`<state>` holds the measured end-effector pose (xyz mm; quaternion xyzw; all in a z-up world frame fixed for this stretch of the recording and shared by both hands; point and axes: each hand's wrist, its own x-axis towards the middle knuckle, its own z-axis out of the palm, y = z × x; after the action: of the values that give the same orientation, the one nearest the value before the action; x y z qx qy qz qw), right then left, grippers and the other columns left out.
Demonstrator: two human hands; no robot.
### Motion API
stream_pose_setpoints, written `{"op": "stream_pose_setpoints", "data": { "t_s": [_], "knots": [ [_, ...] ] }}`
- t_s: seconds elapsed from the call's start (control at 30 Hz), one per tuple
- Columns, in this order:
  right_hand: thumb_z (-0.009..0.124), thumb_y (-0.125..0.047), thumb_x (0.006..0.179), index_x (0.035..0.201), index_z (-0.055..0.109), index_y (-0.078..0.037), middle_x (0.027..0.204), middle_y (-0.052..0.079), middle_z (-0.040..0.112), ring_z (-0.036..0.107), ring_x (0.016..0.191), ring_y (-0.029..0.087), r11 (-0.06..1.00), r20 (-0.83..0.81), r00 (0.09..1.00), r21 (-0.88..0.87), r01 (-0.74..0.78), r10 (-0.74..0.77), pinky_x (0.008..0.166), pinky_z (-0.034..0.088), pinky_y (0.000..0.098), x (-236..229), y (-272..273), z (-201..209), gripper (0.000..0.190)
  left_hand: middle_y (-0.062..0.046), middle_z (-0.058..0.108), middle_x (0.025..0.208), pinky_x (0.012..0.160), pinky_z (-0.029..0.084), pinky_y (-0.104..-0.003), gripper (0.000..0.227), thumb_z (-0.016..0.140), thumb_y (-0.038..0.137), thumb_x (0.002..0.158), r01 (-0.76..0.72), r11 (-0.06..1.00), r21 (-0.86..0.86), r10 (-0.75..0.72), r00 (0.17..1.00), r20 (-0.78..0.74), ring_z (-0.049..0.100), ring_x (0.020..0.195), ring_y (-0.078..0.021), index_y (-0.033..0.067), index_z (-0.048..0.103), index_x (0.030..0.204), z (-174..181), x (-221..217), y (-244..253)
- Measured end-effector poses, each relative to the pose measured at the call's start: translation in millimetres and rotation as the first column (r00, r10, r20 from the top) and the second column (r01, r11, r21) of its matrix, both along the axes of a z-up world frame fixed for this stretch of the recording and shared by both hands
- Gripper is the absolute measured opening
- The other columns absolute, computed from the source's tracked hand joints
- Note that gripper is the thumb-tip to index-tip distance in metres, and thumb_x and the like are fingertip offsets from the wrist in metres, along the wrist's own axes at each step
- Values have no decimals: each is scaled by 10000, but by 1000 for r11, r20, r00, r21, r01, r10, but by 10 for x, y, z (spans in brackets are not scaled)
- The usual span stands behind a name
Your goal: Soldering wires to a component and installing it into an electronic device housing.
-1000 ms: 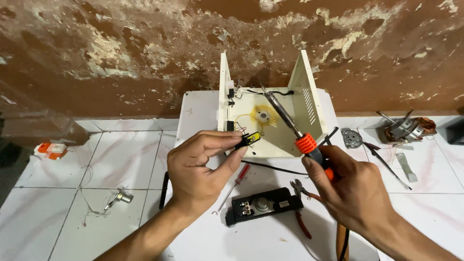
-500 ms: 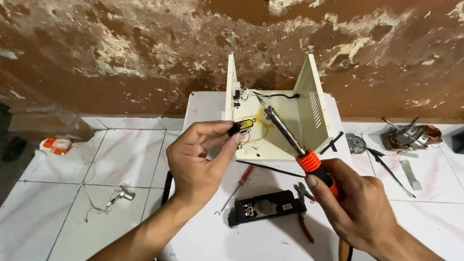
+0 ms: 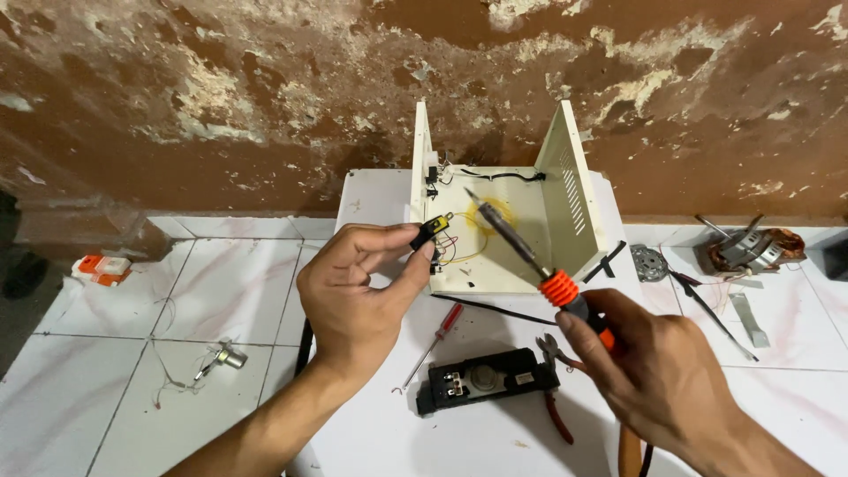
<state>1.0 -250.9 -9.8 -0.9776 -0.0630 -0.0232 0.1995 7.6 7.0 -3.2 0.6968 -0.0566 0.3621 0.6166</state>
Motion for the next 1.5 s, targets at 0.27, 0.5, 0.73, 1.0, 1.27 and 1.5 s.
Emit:
{"op": "stream_pose_setpoints", "data": {
  "t_s": [0.27, 0.5, 0.73, 1.0, 1.27, 1.5],
  "knots": [
    [634, -478, 905, 1049, 712, -165, 464, 64, 608, 514, 405, 219, 995, 52, 998, 104, 13, -18, 476, 448, 373, 17, -6, 27, 353, -146, 769, 1005, 923, 681, -313, 197, 800, 10, 850, 41, 997, 67, -44, 997, 58, 781, 950, -210, -7, 693, 1015, 3, -37, 34],
    [628, -427, 934, 1040, 668, -153, 534, 74, 540, 451, 505, 219, 981, 27, 999, 195, 18, -24, 531, 415, 360, 56, -15, 23, 297, -122, 751, 1033, 844, 633, -234, 333, 796, 111, 849, 185, 960, -212, -208, 974, -93, 714, 927, -149, 1, 681, 1143, -65, 48, 79],
    [692, -335, 900, 1100, 684, -182, 613, 23, 550, 431, 605, 193, 948, -11, 995, 300, 102, -103, 613, 393, 340, 88, 2, -15, 252, -166, 735, 960, 834, 704, -365, 298, 748, 60, 875, 257, 825, -503, -358, 927, -114, 749, 870, -241, -41, 689, 1149, -85, 105, 82],
    [680, 1, 921, 1097, 412, -83, 790, 58, 411, 380, 491, 158, 515, -6, 1000, 857, 5, 0, 378, 375, 303, 244, -27, -365, 331, -257, 722, 851, 632, 675, -414, 250, 603, 53, 977, 277, 669, -690, -532, 827, -184, 752, 685, -364, -59, 684, 1186, -170, 56, 80],
    [534, -31, 1059, 1003, 564, -18, 757, 125, 537, 415, 494, 171, 556, 40, 998, 829, -56, 40, 452, 334, 295, 201, 14, -334, 65, -184, 677, 887, 624, 641, -357, 372, 628, 116, 930, 374, 703, -605, -611, 752, -246, 730, 737, -285, -33, 680, 1266, 155, -312, 98],
    [513, -41, 1068, 1090, 625, 32, 900, 143, 599, 478, 522, 180, 607, 118, 992, 785, -119, 43, 495, 412, 281, 97, 64, -273, 136, -143, 445, 1436, 989, 670, -470, 1041, 713, 868, 922, 650, 697, -303, -709, 690, -150, 685, 1184, -335, 19, 476, 1475, 493, -850, 161]
  ]
}}
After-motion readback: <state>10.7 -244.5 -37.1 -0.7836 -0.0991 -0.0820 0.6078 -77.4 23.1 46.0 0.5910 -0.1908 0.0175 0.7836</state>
